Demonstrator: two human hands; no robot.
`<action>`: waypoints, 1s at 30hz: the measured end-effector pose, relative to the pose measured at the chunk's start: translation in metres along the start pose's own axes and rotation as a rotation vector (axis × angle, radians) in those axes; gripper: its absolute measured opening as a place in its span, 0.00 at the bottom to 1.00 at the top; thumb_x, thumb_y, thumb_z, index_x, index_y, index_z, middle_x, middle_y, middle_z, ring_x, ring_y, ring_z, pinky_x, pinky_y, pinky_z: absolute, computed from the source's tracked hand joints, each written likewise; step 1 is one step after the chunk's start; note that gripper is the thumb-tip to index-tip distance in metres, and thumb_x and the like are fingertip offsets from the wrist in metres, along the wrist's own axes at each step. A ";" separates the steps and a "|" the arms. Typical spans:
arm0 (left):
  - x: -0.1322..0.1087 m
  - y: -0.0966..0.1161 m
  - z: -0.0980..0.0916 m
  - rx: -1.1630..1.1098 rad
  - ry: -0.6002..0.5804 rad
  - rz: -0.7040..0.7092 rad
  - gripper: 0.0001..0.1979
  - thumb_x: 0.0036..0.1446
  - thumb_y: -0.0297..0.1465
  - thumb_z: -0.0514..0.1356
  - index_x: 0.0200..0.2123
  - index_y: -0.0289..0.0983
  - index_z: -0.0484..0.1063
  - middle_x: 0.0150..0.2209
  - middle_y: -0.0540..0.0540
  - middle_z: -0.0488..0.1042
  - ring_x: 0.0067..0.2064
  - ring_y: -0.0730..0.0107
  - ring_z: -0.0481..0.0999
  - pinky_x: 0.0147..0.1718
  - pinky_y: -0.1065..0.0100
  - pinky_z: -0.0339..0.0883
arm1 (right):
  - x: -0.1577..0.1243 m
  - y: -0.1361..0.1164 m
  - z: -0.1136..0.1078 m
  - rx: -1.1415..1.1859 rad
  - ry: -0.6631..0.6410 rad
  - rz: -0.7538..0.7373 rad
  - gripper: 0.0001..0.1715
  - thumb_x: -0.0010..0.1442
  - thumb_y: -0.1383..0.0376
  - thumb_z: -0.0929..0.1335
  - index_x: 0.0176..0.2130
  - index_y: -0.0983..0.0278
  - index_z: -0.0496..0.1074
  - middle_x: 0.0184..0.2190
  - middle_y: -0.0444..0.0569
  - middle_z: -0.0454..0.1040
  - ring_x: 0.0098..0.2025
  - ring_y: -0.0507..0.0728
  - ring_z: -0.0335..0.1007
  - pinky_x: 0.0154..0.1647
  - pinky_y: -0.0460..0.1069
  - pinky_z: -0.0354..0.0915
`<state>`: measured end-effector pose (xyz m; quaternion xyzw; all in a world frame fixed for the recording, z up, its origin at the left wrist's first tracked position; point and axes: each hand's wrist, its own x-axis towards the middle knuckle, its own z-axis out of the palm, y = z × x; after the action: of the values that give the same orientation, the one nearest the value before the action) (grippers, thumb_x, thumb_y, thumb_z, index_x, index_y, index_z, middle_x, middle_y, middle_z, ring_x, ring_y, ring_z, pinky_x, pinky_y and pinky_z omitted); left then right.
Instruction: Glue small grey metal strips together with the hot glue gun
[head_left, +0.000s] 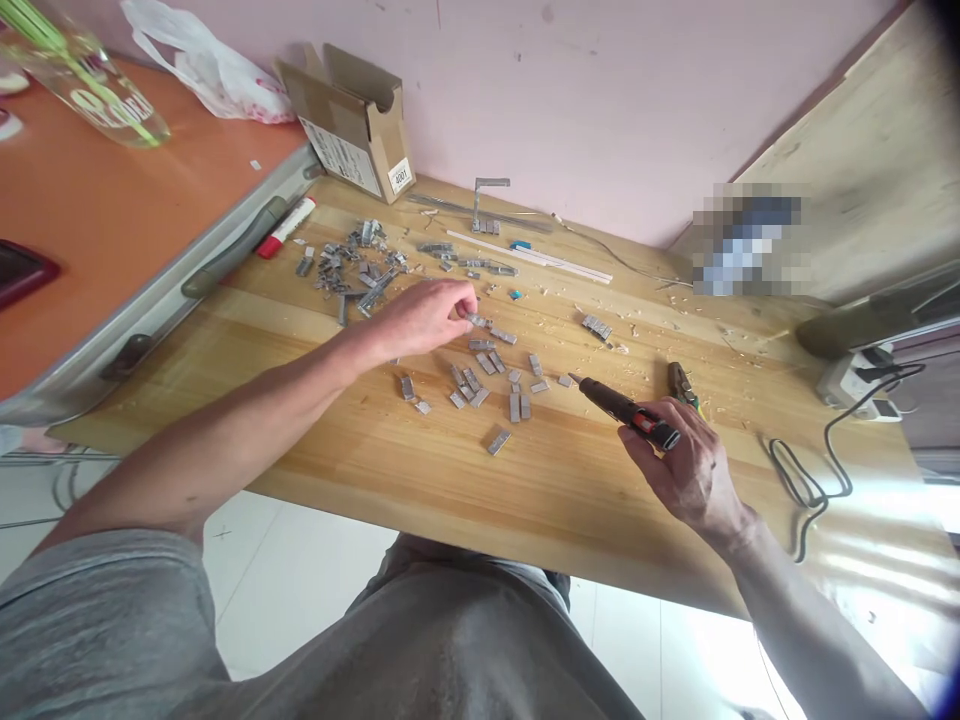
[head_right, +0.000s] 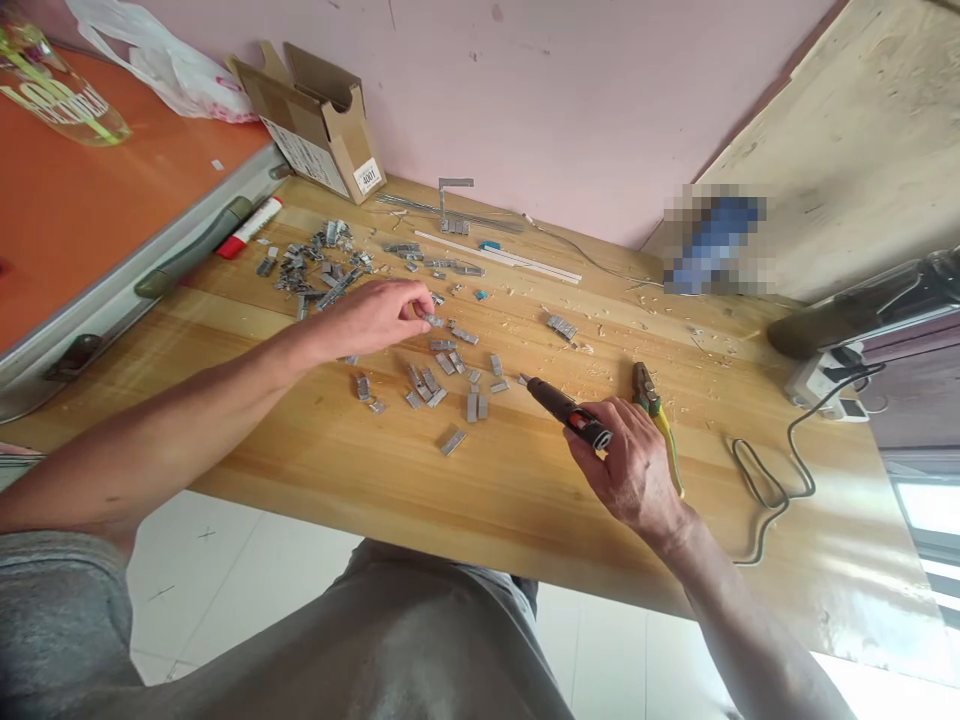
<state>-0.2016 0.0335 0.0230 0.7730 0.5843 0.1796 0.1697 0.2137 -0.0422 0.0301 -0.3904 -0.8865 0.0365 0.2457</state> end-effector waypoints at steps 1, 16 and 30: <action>0.004 -0.008 -0.002 0.020 0.017 -0.032 0.06 0.64 0.29 0.66 0.45 0.40 0.78 0.43 0.45 0.84 0.41 0.61 0.82 0.43 0.62 0.70 | 0.004 -0.001 0.000 0.001 0.000 -0.001 0.06 0.73 0.61 0.71 0.49 0.58 0.71 0.36 0.48 0.76 0.35 0.61 0.73 0.38 0.56 0.70; -0.068 0.004 -0.001 0.073 -0.215 0.162 0.09 0.72 0.33 0.60 0.48 0.44 0.82 0.50 0.46 0.80 0.49 0.62 0.81 0.48 0.64 0.70 | 0.022 -0.006 0.024 0.033 -0.021 0.030 0.05 0.74 0.60 0.70 0.48 0.57 0.71 0.34 0.48 0.76 0.34 0.62 0.74 0.35 0.58 0.69; -0.072 -0.001 -0.001 0.054 -0.242 0.166 0.08 0.72 0.32 0.59 0.45 0.42 0.79 0.47 0.46 0.79 0.46 0.62 0.80 0.46 0.65 0.69 | 0.010 -0.008 0.032 0.086 -0.017 -0.002 0.05 0.75 0.61 0.70 0.49 0.58 0.71 0.38 0.51 0.78 0.36 0.62 0.75 0.40 0.58 0.71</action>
<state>-0.2206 -0.0360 0.0174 0.8390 0.4982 0.0827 0.2027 0.1875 -0.0363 0.0083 -0.3783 -0.8865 0.0775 0.2548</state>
